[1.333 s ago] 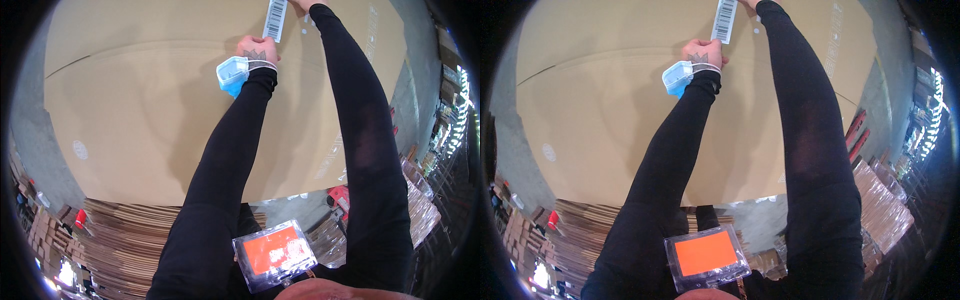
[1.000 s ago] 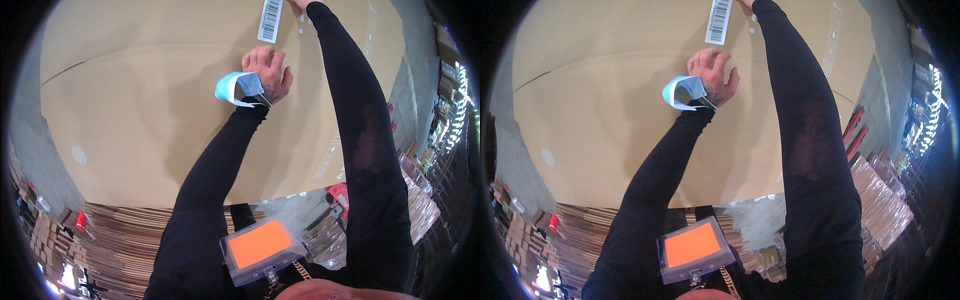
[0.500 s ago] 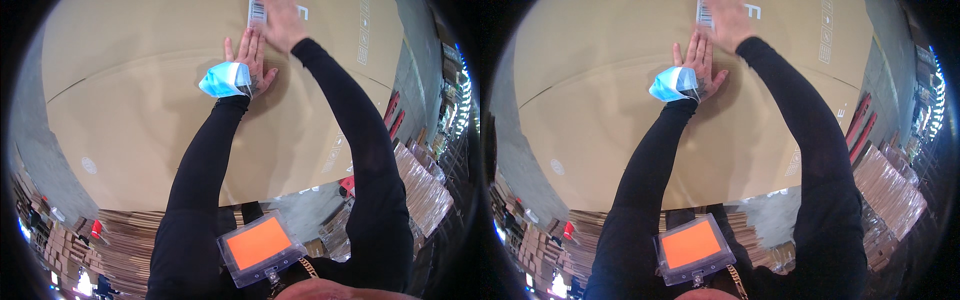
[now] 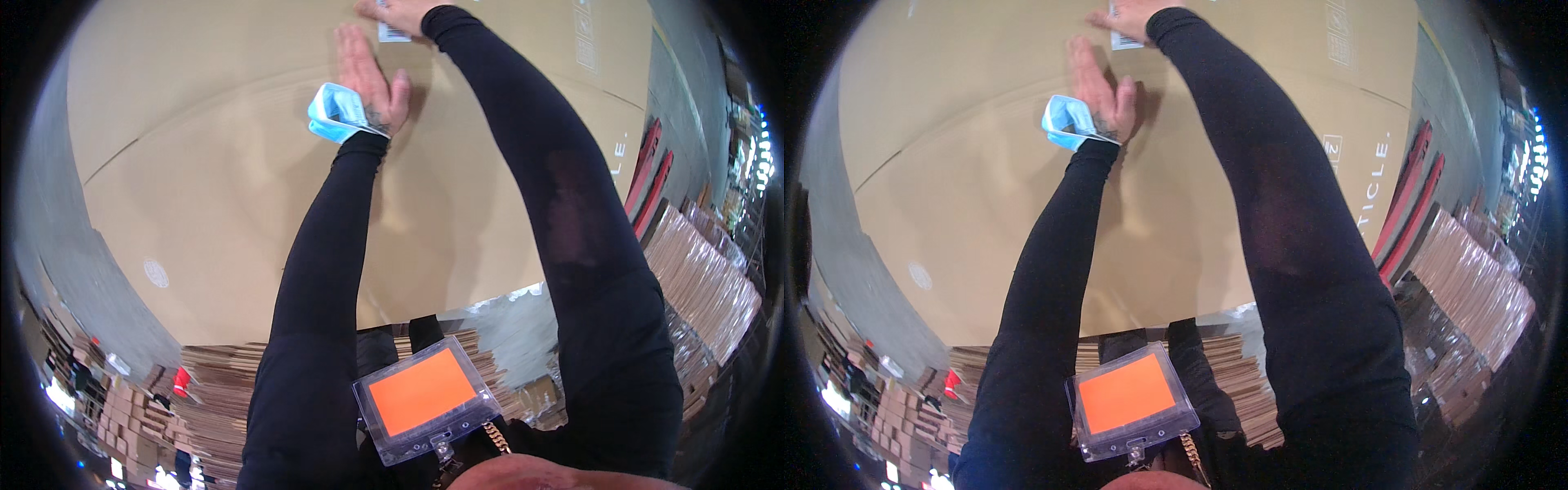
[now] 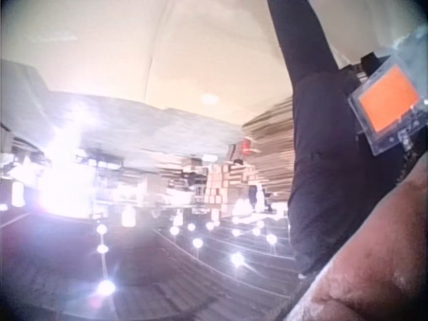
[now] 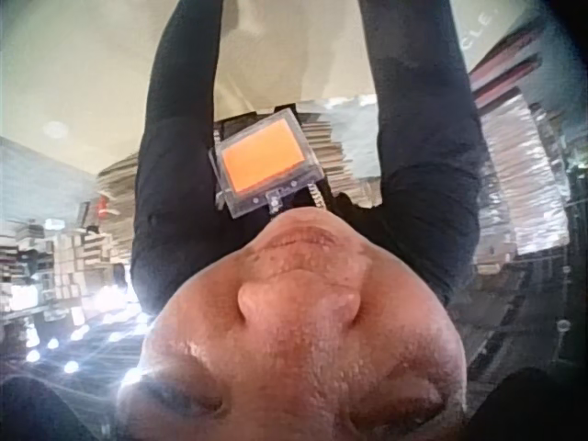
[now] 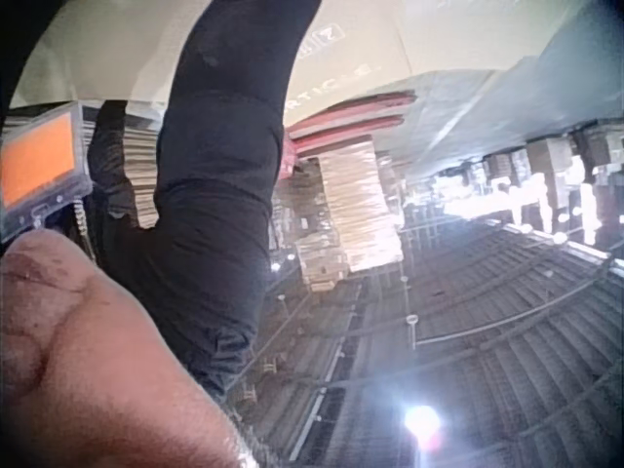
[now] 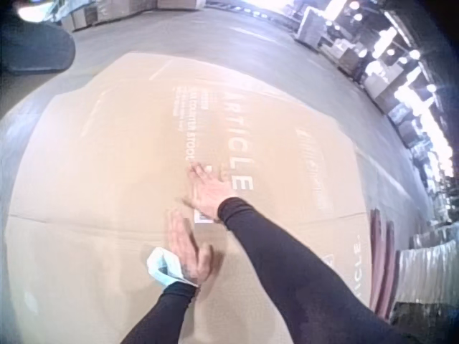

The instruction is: The person repeatedly picks up large flat cardboard boxes, applies barcode labels to the top surface, and stacks them. The person handles the boxes and labels by hand in a warehouse environment.

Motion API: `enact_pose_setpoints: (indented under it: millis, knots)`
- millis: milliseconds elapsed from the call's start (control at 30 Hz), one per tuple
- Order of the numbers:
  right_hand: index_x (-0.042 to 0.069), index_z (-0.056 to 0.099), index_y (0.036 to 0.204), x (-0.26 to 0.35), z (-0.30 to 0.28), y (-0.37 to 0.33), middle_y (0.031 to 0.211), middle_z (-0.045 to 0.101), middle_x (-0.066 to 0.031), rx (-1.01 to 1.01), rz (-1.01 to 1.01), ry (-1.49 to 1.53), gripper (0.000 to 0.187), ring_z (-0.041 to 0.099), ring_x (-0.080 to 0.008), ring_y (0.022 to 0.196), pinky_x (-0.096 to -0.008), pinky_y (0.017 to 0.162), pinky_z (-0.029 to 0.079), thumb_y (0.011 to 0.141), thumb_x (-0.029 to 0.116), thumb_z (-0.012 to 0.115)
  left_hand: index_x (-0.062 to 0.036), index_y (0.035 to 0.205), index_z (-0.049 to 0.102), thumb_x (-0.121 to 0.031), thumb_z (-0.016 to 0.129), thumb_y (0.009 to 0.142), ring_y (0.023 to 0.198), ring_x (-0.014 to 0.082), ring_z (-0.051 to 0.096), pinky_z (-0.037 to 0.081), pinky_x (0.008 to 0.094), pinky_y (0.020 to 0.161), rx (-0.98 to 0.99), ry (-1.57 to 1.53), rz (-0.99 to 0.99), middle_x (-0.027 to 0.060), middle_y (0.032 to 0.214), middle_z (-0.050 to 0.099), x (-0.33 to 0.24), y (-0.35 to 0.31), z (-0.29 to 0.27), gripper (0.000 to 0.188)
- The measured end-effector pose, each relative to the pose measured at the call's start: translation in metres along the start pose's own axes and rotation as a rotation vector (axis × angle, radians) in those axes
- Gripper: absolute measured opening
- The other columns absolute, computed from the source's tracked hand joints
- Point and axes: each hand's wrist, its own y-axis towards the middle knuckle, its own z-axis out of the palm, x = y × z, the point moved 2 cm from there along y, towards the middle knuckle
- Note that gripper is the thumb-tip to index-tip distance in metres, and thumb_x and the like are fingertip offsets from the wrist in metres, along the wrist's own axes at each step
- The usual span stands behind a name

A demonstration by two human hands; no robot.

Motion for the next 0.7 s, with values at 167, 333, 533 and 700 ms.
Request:
enact_pose_setpoints:
  millis: [167, 333, 533, 700]
  knots:
    - [0.014, 0.026, 0.153, 0.025, 0.054, -0.113, 0.162, 0.017, -0.0044, -0.116, -0.006, -0.431, 0.079, 0.009, -0.0188, 0.150, -0.0615, 0.117, 0.003, 0.093, 0.065, 0.034, 0.0111, 0.147, 0.020, -0.042, 0.054, 0.087, 0.141, 0.0471, 0.024, 0.020, 0.0502, 0.116, -0.012, -0.101, -0.035, 0.0335, 0.151, 0.024, -0.014, 0.003, 0.006, 0.087]
    - [0.007, 0.023, 0.153, 0.095, 0.071, -0.325, 0.161, 0.019, -0.0100, 0.150, -0.079, 0.194, 0.083, 0.015, -0.0231, 0.149, -0.0605, 0.117, 0.008, 0.088, 0.051, 0.052, 0.0096, 0.148, 0.019, -0.046, 0.057, 0.086, 0.142, 0.0456, 0.023, 0.020, 0.0497, 0.116, 0.081, 0.012, -0.033, 0.0332, 0.152, 0.023, -0.013, -0.004, 0.001, 0.091]
    - [0.004, 0.055, 0.125, 0.197, 0.101, -0.589, 0.132, 0.054, -0.0164, 0.060, 0.729, 0.812, 0.053, 0.046, -0.0329, 0.128, -0.0456, 0.108, 0.036, 0.079, 0.024, 0.072, 0.0045, 0.150, 0.020, -0.051, 0.061, 0.085, 0.144, 0.0455, 0.017, 0.018, 0.0548, 0.116, 0.362, 0.142, 0.004, 0.0281, 0.153, 0.024, -0.011, -0.004, -0.007, 0.095]
    - [0.011, 0.036, 0.144, 0.208, 0.175, -0.630, 0.148, 0.036, -0.0123, -0.242, 1.901, 2.340, 0.086, 0.027, -0.0330, 0.140, -0.0639, 0.108, 0.020, 0.081, 0.061, 0.067, -0.0031, 0.152, 0.021, -0.048, 0.062, 0.087, 0.147, 0.0411, 0.016, 0.018, 0.0573, 0.115, 0.540, 0.403, 0.016, 0.0226, 0.157, 0.023, -0.056, -0.104, -0.058, 0.089]
